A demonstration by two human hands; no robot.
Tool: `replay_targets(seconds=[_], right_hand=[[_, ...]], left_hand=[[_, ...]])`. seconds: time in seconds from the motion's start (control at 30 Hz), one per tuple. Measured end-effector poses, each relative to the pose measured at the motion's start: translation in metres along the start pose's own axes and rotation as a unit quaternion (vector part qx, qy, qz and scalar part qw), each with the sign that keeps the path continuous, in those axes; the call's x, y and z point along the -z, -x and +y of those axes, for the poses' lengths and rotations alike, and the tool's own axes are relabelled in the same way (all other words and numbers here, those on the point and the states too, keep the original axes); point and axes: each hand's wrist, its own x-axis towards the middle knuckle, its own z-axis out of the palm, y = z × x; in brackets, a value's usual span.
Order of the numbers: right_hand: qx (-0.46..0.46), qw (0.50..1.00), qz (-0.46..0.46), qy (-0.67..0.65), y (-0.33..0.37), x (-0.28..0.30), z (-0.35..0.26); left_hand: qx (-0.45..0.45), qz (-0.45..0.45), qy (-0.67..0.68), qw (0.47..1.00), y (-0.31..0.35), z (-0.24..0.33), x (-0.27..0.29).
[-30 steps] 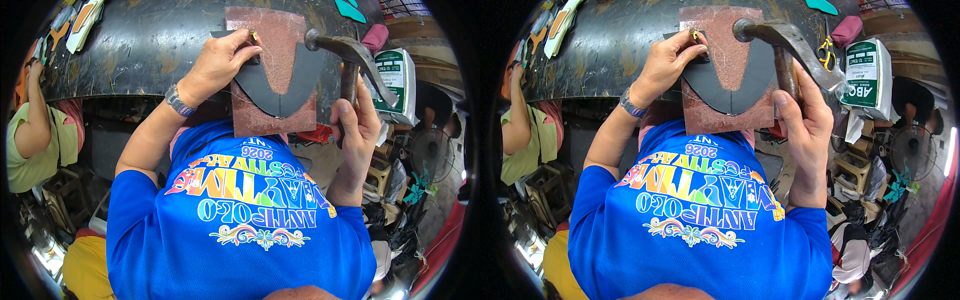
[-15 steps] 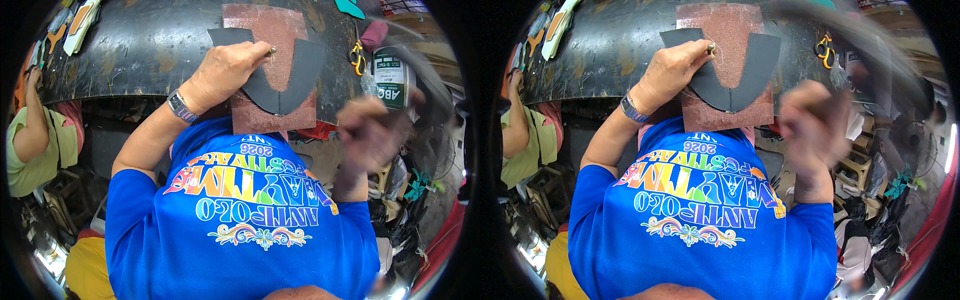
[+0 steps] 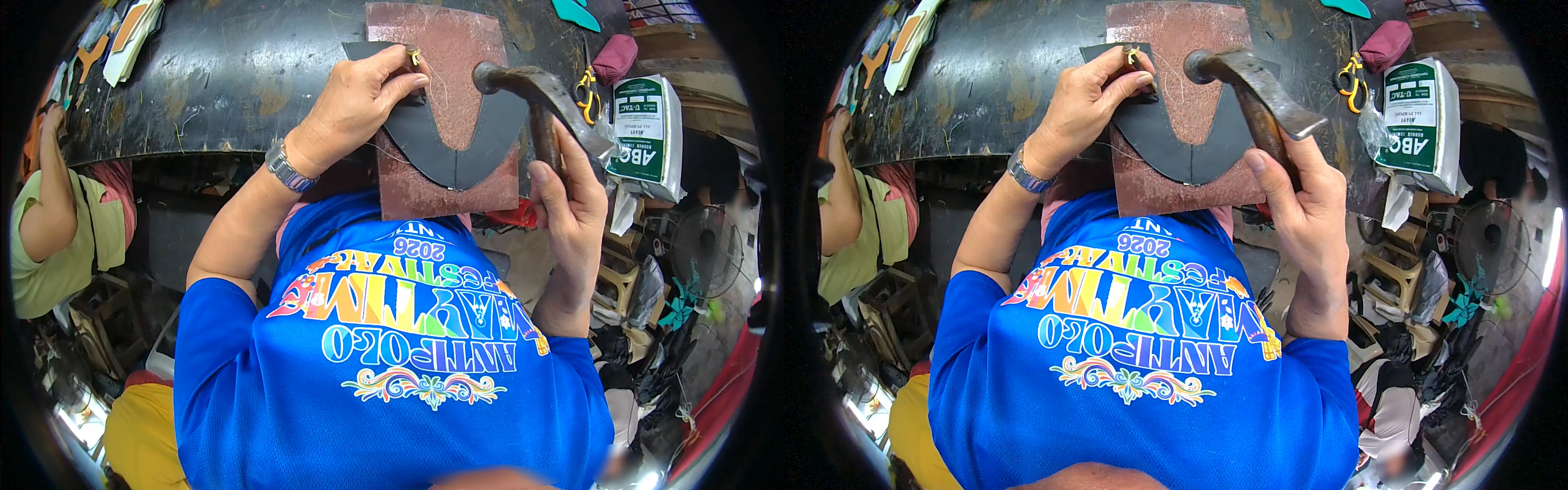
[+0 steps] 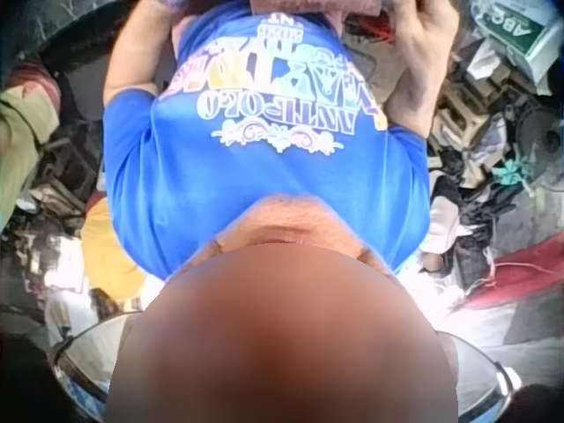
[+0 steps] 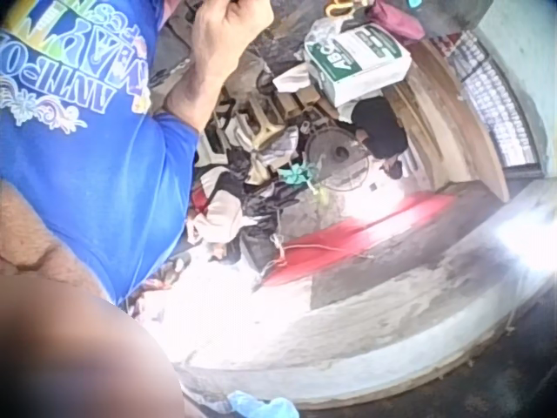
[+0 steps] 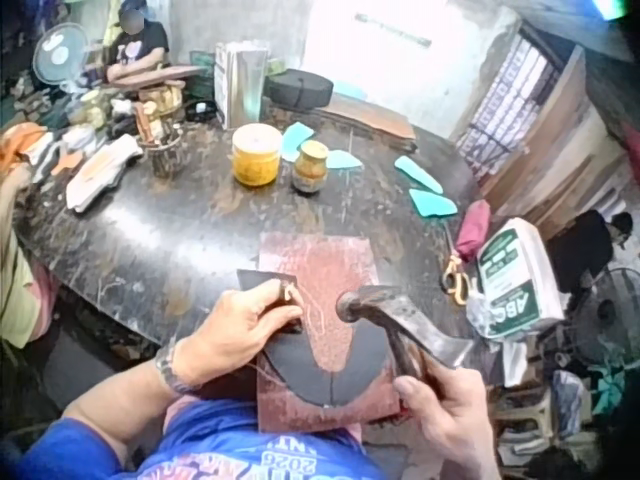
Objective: The person cuts a black leather piece with scissors, then uses a hammer and nail to attach it to a reddish-brown leather base on a workbench. The person also handles a small metal fastener and positions the pieces for assembly.
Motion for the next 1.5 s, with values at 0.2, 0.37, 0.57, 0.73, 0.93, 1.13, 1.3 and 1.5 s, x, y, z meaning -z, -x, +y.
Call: replay_targets(seconds=[0.2,0.37,0.57,0.73,0.93,1.13,1.3,1.5], right_hand=[[-0.009,1.0,-0.018,-0.016,0.002,0.0,0.004],[0.01,1.0,-0.02,-0.018,0.001,-0.003,0.001],[0.187,0.97,0.067,-0.137,-0.005,0.012,-0.032],[0.132,0.988,-0.05,0.066,-0.009,0.005,-0.023],[0.006,0.998,-0.019,0.053,0.003,0.004,-0.011],[-0.012,1.0,-0.014,-0.012,0.008,0.001,0.0],[-0.02,1.0,-0.019,-0.002,0.008,0.001,0.004],[0.048,0.997,0.054,-0.009,0.015,0.006,-0.023]], left_hand=[[-0.008,-0.013,-0.041,0.999,0.0,0.002,0.0],[-0.057,-0.024,-0.103,0.993,0.0,0.003,-0.001],[-0.158,-0.003,-0.167,0.973,0.003,0.007,-0.008],[-0.16,0.017,-0.198,0.967,0.007,0.009,-0.015],[0.02,0.01,0.011,1.0,0.004,0.004,-0.006],[-0.019,0.001,-0.019,1.0,0.006,0.004,-0.005],[-0.036,-0.018,-0.07,0.997,0.005,0.006,-0.006],[-0.125,-0.02,-0.148,0.981,0.008,0.011,-0.011]])
